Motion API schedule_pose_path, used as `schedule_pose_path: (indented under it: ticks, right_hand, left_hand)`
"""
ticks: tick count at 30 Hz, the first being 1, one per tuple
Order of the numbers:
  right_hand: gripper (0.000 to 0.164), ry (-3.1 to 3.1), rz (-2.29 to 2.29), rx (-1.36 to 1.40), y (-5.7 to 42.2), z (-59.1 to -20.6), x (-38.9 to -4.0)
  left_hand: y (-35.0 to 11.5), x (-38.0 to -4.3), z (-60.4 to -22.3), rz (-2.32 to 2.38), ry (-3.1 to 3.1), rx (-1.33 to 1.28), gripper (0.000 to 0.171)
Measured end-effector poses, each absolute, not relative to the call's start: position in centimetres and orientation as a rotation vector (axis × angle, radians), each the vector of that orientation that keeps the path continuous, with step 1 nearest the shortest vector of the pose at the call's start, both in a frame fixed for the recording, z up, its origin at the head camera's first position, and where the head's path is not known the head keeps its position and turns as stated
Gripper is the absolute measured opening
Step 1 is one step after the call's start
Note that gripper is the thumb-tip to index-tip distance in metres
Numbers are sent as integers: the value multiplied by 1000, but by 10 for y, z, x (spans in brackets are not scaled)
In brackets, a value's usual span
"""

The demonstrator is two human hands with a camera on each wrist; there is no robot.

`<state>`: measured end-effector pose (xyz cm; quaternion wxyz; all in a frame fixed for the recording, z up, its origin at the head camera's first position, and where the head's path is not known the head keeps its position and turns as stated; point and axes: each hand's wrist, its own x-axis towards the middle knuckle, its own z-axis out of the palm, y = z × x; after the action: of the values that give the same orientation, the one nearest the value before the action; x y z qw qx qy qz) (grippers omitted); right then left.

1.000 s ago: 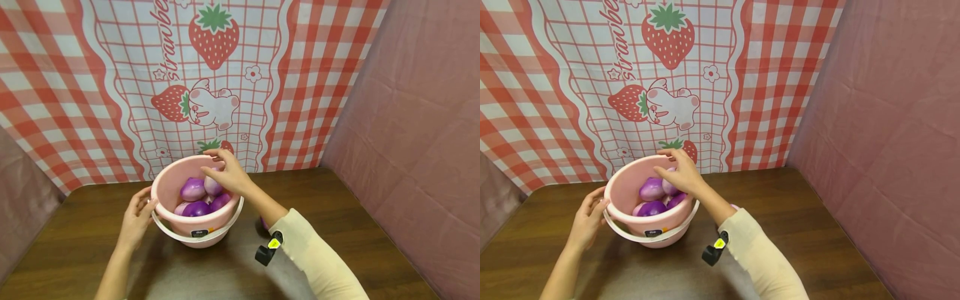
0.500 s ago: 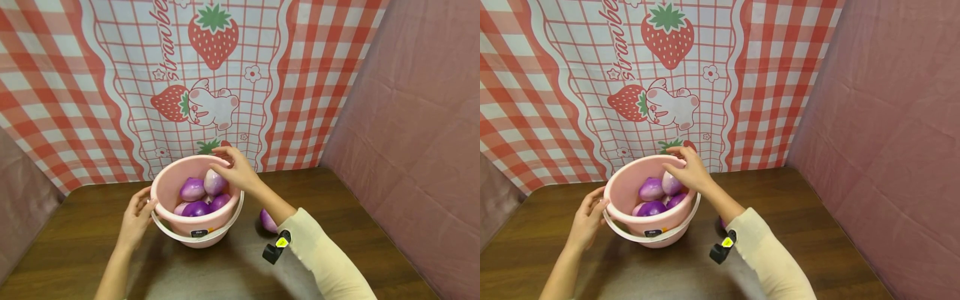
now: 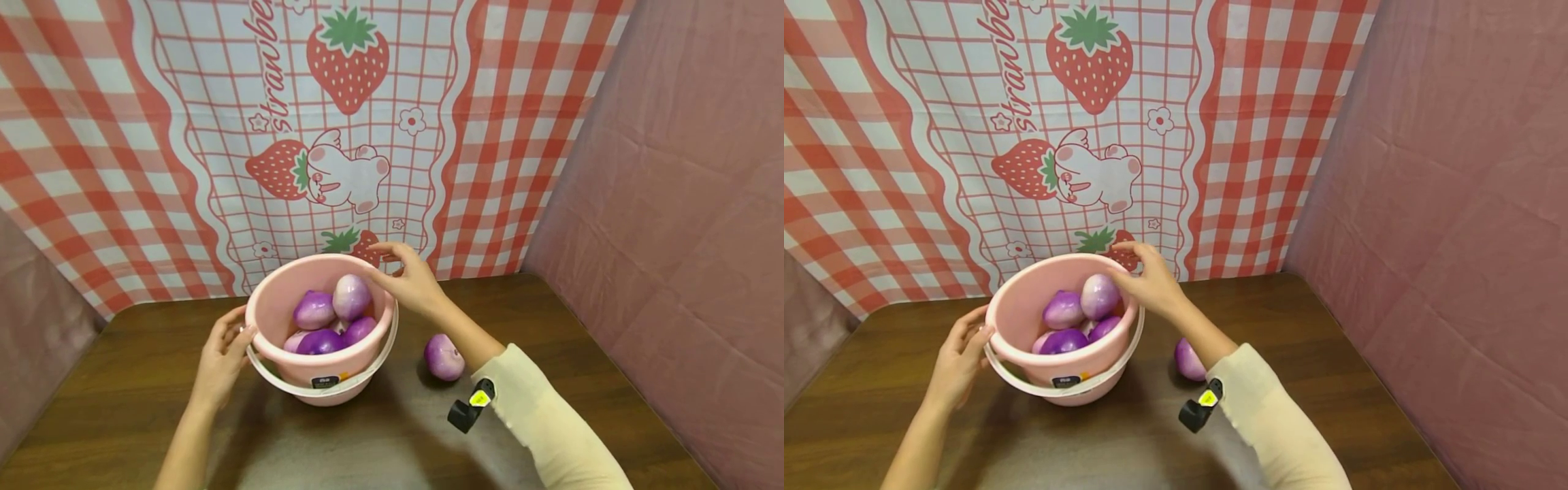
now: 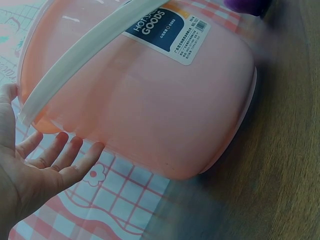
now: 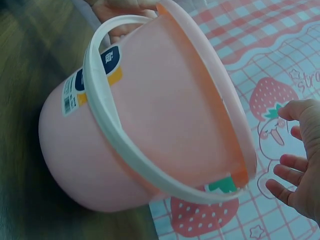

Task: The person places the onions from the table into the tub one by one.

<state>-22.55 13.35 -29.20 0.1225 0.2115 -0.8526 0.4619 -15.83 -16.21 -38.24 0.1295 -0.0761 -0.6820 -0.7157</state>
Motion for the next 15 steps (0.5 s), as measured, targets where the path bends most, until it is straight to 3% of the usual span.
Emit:
schedule_pose_path:
  ticks: [15]
  right_hand:
    - [40,-2496,1297,558,167,-304,-220]
  left_hand:
    - [-163,-159,-384,-2108,-1955,-238,32]
